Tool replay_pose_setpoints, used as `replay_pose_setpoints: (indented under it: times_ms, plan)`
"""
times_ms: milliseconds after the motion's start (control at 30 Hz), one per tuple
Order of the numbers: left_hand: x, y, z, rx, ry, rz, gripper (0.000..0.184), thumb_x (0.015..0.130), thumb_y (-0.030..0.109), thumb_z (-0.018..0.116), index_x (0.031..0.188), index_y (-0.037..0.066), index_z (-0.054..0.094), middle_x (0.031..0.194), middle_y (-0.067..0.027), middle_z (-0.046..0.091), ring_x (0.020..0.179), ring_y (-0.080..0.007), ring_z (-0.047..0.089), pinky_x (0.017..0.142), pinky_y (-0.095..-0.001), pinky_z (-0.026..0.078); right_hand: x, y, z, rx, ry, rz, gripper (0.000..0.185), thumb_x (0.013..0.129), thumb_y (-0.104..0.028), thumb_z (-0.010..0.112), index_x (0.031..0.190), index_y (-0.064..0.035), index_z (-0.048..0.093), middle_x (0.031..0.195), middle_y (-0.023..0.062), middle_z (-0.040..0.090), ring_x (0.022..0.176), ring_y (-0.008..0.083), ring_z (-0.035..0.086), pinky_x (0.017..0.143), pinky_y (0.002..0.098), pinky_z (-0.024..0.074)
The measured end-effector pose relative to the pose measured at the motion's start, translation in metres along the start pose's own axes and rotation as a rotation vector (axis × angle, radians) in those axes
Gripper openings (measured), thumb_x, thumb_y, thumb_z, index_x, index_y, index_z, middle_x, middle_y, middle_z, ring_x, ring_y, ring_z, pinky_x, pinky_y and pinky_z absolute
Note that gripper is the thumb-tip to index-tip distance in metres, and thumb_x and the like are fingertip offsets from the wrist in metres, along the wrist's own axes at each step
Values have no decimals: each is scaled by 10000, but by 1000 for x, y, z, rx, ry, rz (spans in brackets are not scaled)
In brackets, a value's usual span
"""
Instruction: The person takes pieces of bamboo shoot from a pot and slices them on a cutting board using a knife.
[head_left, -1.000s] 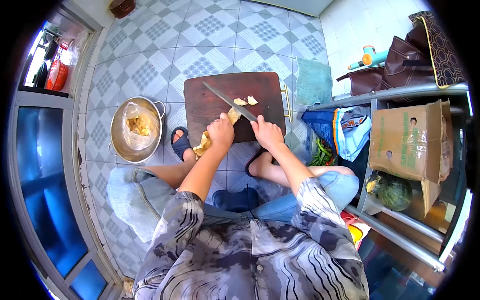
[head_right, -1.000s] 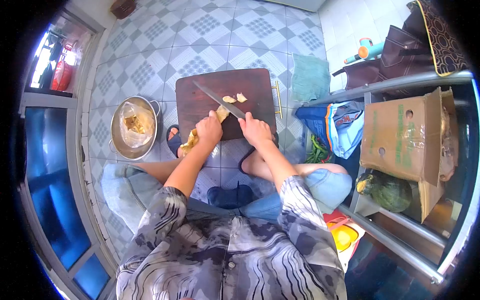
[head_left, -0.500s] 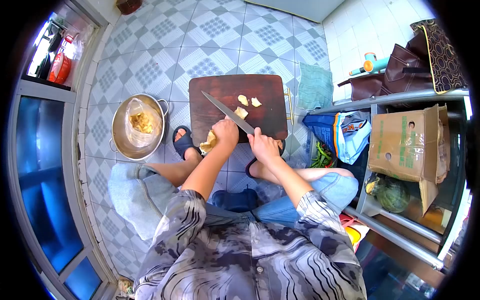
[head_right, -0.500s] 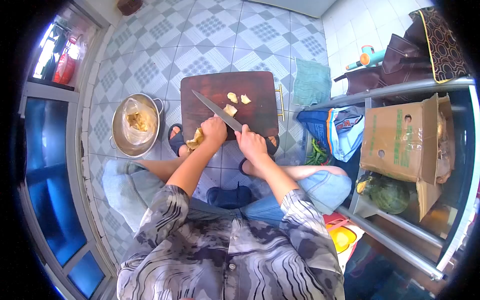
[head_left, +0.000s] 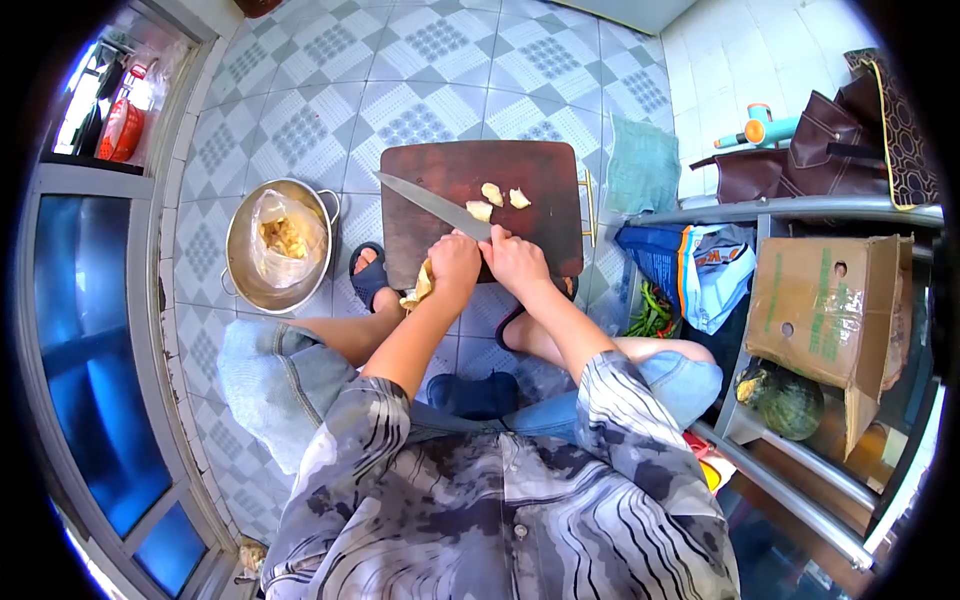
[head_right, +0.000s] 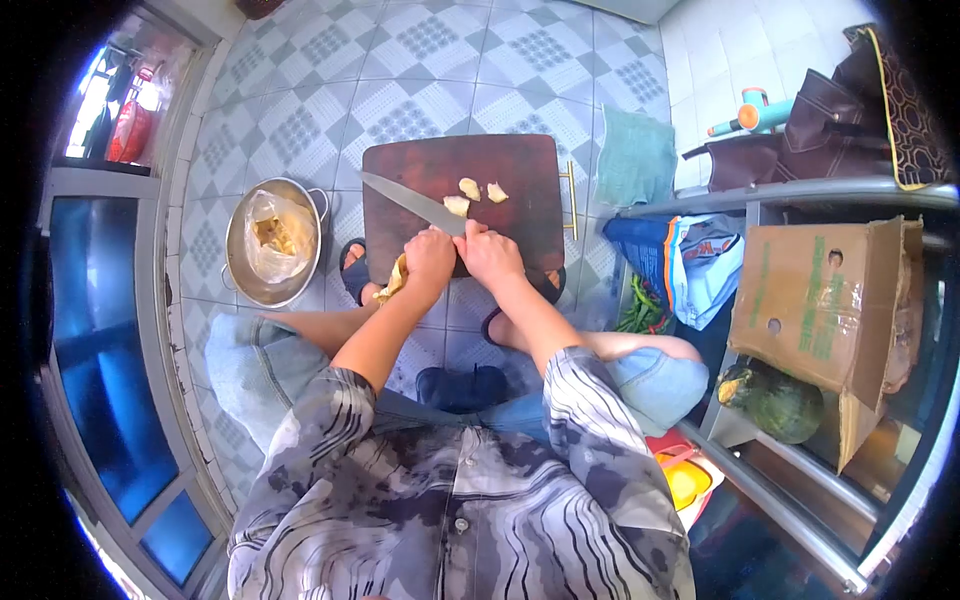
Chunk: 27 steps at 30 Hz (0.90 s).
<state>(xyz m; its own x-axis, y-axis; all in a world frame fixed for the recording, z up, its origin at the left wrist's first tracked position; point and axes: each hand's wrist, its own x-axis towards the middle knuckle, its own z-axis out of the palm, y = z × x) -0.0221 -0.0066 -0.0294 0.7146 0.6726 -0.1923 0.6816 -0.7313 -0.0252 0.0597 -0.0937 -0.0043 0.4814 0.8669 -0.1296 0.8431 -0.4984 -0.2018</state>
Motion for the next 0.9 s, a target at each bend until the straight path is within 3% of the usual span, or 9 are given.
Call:
replay_pose_setpoints:
  times_ms: [300,400,467,667,800,900]
  plan:
    - [-6,-7,-3,-98,-28,41,128,856,163,476,843,63,555,732,-107,661,677,-237,682,577,-334,547,-69,47,-4,-20,-149,110,396,918,-380,464,976,12,454,700,185,641,616,328,661,513,442,537]
    - [-8,-5,5,-53,-26,48,114,847,166,488,808,75,544,728,-99,663,682,-224,684,571,-326,546,-49,38,7,-31,-91,62,400,915,-382,472,966,15,472,691,181,638,603,313,662,503,417,542]
    - [-6,-3,13,75,-4,103,131,846,203,485,779,102,533,679,-77,640,615,-188,665,471,-332,506,-22,21,3,-16,-28,15,406,915,-389,474,943,16,486,677,166,635,586,302,659,494,384,545]
    - [-3,-9,3,2,-38,87,136,853,208,476,788,103,533,690,-79,653,628,-199,672,478,-338,512,6,10,8,-44,15,-100,413,921,-394,465,935,19,484,679,164,633,591,295,660,496,370,544]
    - [-5,-9,3,-19,-37,61,117,857,204,473,811,109,525,695,-81,658,637,-211,675,487,-340,517,-41,37,1,-15,-51,31,393,917,-387,475,959,3,467,682,171,630,607,308,660,514,402,543]
    - [-7,-10,-8,-175,-76,21,72,844,143,489,856,75,511,723,-120,665,684,-236,686,579,-340,549,-64,53,-6,-45,-131,87,376,909,-373,490,959,-2,461,689,170,631,612,310,660,520,402,543]
